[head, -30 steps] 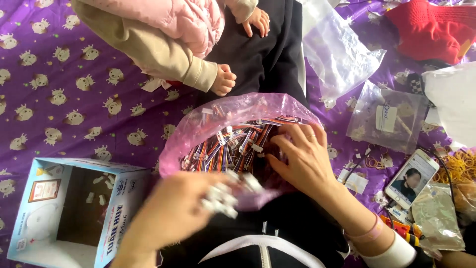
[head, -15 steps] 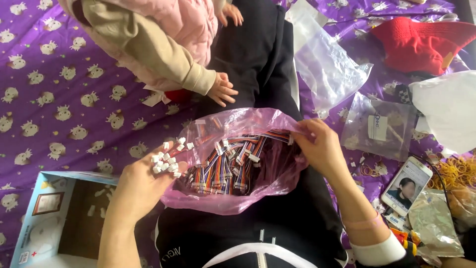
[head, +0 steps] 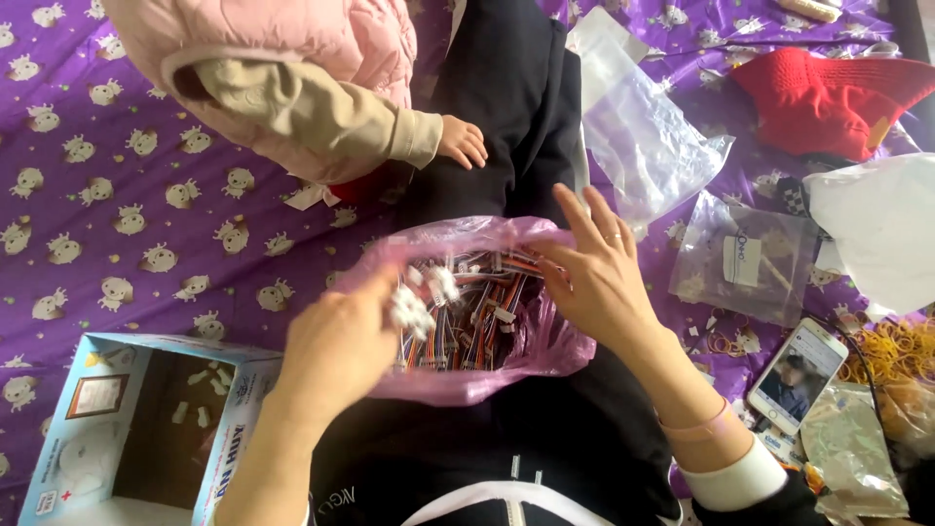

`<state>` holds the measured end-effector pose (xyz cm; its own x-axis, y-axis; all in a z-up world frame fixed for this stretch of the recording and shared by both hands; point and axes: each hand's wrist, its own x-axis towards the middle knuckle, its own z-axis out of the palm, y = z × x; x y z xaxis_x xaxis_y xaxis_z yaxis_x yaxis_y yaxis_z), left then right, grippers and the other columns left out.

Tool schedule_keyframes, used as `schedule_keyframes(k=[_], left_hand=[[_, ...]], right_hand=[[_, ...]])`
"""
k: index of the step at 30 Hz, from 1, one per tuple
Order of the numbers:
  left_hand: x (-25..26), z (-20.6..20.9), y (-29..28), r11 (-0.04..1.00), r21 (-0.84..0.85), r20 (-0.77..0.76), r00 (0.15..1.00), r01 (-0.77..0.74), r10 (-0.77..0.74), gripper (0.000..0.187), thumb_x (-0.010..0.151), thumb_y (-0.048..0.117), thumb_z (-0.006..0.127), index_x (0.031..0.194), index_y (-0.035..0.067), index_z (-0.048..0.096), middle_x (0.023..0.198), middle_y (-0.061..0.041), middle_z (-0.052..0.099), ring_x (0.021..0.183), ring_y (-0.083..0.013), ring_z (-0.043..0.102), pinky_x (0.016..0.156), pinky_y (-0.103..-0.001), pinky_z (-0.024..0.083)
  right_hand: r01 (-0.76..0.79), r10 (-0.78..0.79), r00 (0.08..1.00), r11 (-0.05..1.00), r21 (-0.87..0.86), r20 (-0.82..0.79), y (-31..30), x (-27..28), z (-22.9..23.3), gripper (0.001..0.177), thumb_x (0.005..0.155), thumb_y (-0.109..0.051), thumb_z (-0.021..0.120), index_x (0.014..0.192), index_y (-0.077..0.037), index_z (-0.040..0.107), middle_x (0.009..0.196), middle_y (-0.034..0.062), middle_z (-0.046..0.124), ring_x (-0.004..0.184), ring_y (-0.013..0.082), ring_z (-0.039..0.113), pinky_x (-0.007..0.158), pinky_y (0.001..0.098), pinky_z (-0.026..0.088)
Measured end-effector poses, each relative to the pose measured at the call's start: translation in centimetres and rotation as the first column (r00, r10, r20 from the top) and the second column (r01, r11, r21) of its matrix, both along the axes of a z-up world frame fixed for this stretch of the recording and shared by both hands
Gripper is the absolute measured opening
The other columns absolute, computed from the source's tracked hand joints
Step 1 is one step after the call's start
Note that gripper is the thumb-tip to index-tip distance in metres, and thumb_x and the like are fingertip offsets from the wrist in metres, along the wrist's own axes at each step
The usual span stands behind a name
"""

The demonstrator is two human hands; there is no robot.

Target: Sorting and packaging small electronic wire harnesses into a plastic bag while sitting on the floor.

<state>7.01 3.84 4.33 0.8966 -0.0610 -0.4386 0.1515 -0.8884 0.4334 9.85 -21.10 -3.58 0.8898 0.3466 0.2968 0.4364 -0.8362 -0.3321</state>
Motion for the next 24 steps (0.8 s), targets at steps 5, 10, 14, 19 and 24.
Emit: schedule_keyframes(k=[5, 10, 14, 19, 24], left_hand=[[0.0, 0.6, 1.4, 0.989, -0.1, 0.201, 0.971, -0.109, 0.127, 0.066, 0.071, -0.002, 0.057, 0.136, 0.007, 0.048, 0.085, -0.029, 0.067, 0.081, -0.0464, 0.065, 0.072, -0.053, 0.05], [-1.0, -1.3, 3.5, 0.933, -0.176, 0.276, 0.894, -0.315, 0.353, 0.049, 0.072, 0.015, 0.07, 0.119, 0.015, 0.058, 0.086, -0.015, 0.07, 0.086, -0.0378, 0.066, 0.072, -0.048, 0.052], [-1.7, -2.4, 3.7, 0.906, -0.232, 0.282, 0.867, -0.355, 0.412, 0.047, 0.073, 0.019, 0.074, 0.117, 0.012, 0.059, 0.087, -0.016, 0.069, 0.087, -0.0374, 0.066, 0.074, -0.045, 0.052], [-1.5, -2.2, 1.9, 0.932, -0.313, 0.422, 0.853, -0.181, 0.307, 0.033, 0.073, 0.016, 0.076, 0.104, 0.01, 0.065, 0.072, -0.012, 0.069, 0.07, -0.0308, 0.069, 0.056, -0.037, 0.055], [-1.5, -1.9, 1.6, 0.916, -0.4, 0.476, 0.847, -0.03, 0.235, 0.017, 0.072, 0.006, 0.071, 0.088, 0.007, 0.068, 0.06, -0.009, 0.067, 0.056, -0.0245, 0.068, 0.047, -0.032, 0.053]], right_hand=[[0.056, -0.055, 0.995, 0.998, 0.011, -0.078, -0.7, 1.0, -0.1, 0.029, 0.079, -0.014, 0.061, 0.107, -0.007, 0.065, 0.141, 0.0251, 0.039, 0.122, 0.0548, 0.037, 0.084, 0.0639, 0.041], [0.168, -0.08, 0.919, 0.966, 0.199, -0.386, -1.2, 1.6, -0.4, 0.037, 0.081, -0.018, 0.057, 0.117, -0.019, 0.058, 0.128, 0.0075, 0.053, 0.107, 0.0403, 0.055, 0.087, 0.0514, 0.046], [0.085, -0.04, 0.972, 0.978, 0.188, -0.231, -0.9, 3.3, -2.3, 0.021, 0.085, -0.019, 0.057, 0.101, -0.023, 0.07, 0.114, 0.0079, 0.061, 0.098, 0.0393, 0.061, 0.078, 0.0485, 0.05], [-0.043, 0.071, 0.995, 0.938, -0.344, 0.07, 0.1, 5.7, -4.2, 0.019, 0.077, -0.021, 0.06, 0.087, -0.035, 0.068, 0.119, -0.0026, 0.05, 0.107, 0.0247, 0.053, 0.076, 0.0372, 0.048], [-0.175, 0.249, 0.936, 0.943, -0.285, 0.25, -0.5, 4.5, 0.7, 0.003, 0.08, -0.022, 0.064, 0.077, -0.022, 0.065, 0.116, 0.004, 0.055, 0.114, 0.0275, 0.052, 0.081, 0.0401, 0.044]])
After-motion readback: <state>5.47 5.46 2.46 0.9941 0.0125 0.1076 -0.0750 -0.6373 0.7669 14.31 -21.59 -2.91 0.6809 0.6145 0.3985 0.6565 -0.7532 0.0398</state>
